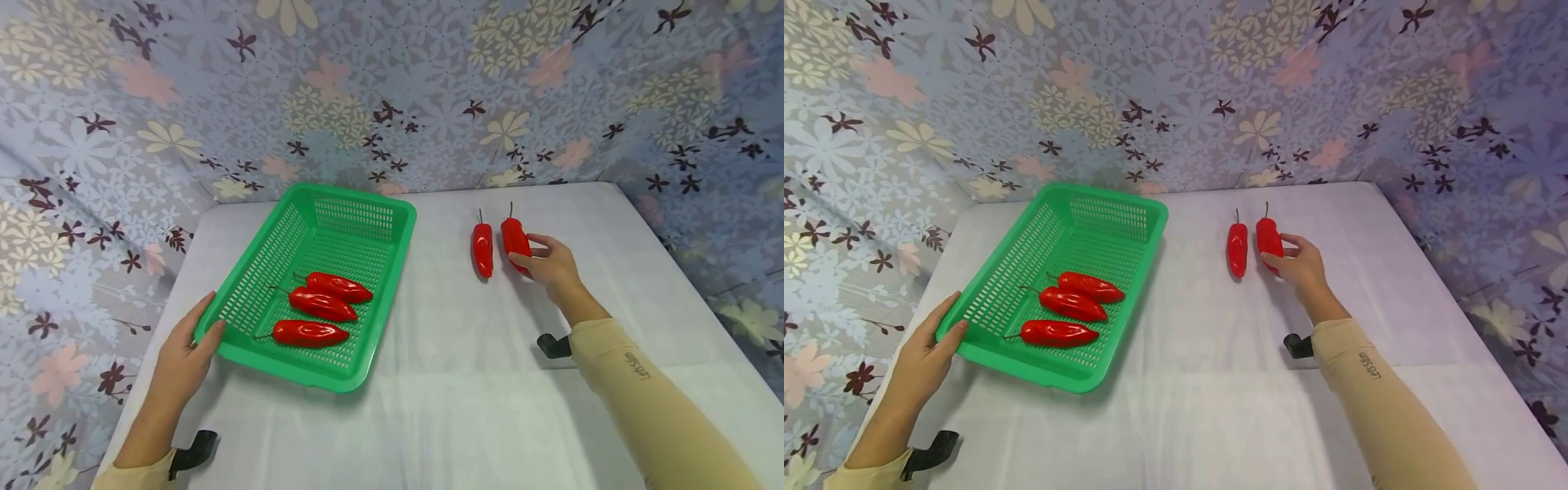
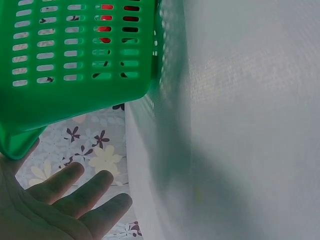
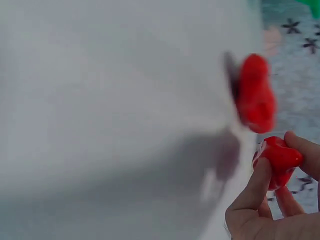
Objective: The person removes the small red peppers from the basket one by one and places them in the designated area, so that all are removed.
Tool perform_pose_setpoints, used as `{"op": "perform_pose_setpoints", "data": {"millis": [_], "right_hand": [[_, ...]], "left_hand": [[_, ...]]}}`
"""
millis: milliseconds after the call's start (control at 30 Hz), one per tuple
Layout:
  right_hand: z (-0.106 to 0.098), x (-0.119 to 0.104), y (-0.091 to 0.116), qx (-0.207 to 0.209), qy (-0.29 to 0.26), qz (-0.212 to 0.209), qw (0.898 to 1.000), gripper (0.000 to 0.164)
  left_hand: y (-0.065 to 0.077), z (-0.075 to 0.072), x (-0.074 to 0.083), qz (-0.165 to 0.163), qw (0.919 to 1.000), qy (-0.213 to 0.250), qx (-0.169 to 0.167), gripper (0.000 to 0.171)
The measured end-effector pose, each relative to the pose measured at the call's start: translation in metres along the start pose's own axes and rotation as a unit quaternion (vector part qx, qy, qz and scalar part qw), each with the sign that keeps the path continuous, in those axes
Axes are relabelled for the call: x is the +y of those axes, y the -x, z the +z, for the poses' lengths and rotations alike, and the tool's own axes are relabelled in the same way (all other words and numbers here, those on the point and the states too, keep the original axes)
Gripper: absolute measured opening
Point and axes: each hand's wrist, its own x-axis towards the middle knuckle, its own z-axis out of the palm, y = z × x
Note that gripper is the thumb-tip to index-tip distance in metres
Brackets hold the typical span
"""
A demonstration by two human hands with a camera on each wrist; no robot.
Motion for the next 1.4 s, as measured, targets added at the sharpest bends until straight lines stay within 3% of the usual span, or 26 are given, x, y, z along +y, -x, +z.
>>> {"op": "perform_pose_setpoints", "data": {"millis": [200, 333, 500, 633, 767, 967, 1200, 1400], "right_hand": [[0.008, 0.015, -0.005, 0.005, 0.104, -0.033, 0.994, 0.085], [0.007, 0.012, -0.001, 0.013, 0.124, -0.055, 0.991, 0.09], [0.003, 0.006, 0.006, 0.058, 0.122, -0.105, 0.985, 0.104], [0.001, 0.005, 0.006, 0.062, 0.111, -0.107, 0.986, 0.11], [0.001, 0.005, 0.006, 0.055, 0.111, -0.109, 0.986, 0.109], [-0.001, -0.001, 0.011, 0.052, 0.115, -0.146, 0.981, 0.101], [-0.005, -0.024, 0.022, 0.068, 0.112, -0.19, 0.973, 0.097], [-0.005, -0.044, 0.031, 0.059, 0.098, -0.201, 0.973, 0.096]], "left_hand": [[0.0, -0.001, 0.0, 0.001, 1.0, 0.004, -0.002, 0.059], [0.001, 0.0, 0.0, -0.001, 1.0, 0.007, -0.002, 0.059], [0.0, 0.001, 0.001, -0.002, 0.9999, 0.013, 0.002, 0.059], [-0.001, 0.0, 0.003, -0.004, 0.9999, 0.014, 0.004, 0.059], [-0.001, 0.001, 0.002, -0.003, 0.9999, 0.014, 0.004, 0.058], [-0.002, 0.002, 0.001, -0.004, 0.9999, 0.016, 0.002, 0.059], [-0.002, 0.003, 0.001, -0.006, 0.9998, 0.02, 0.006, 0.059], [-0.002, 0.003, 0.0, -0.008, 0.9998, 0.019, 0.006, 0.059]]}}
